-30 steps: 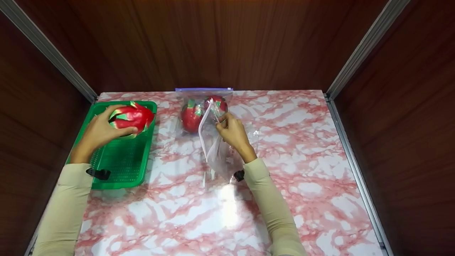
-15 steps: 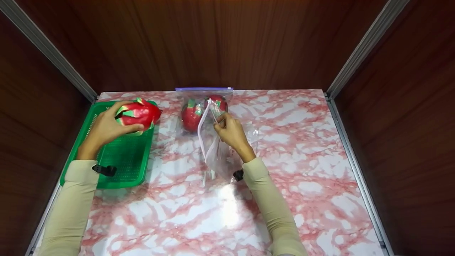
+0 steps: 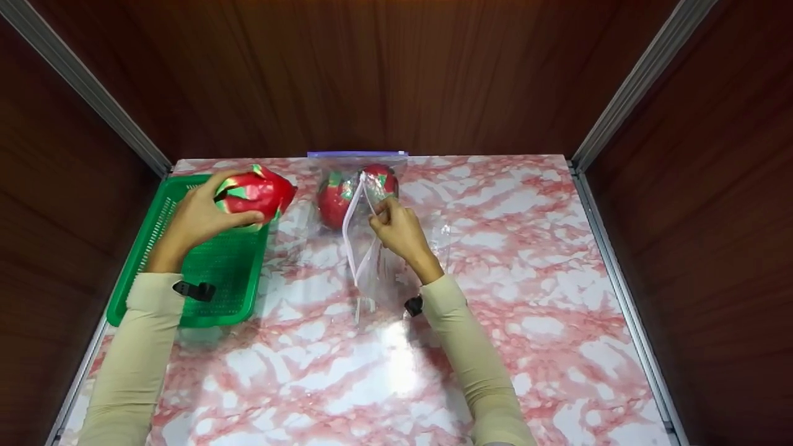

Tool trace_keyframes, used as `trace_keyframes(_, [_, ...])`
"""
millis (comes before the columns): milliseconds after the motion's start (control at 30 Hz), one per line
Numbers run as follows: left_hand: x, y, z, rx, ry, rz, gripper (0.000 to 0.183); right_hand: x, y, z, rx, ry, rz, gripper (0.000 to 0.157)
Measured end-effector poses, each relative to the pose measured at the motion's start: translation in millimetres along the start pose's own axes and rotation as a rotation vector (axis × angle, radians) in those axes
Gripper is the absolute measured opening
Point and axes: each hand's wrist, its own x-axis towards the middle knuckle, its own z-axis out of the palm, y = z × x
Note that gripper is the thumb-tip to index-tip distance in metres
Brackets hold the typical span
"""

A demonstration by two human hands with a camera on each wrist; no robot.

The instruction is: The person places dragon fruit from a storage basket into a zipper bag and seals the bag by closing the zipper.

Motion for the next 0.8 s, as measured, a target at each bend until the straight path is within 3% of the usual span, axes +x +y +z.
trace_keyframes(333, [4.8, 9.0, 4.3, -0.01, -0.009, 0.026, 0.094, 2, -4, 2.2, 0.008, -0.01, 0.002, 0.026])
trace_keyframes(800, [12.1, 23.4, 19.5, -0.036, -0.036, 0.049, 0.094, 3, -5, 8.4, 0.0, -0.009, -0.02, 0.02])
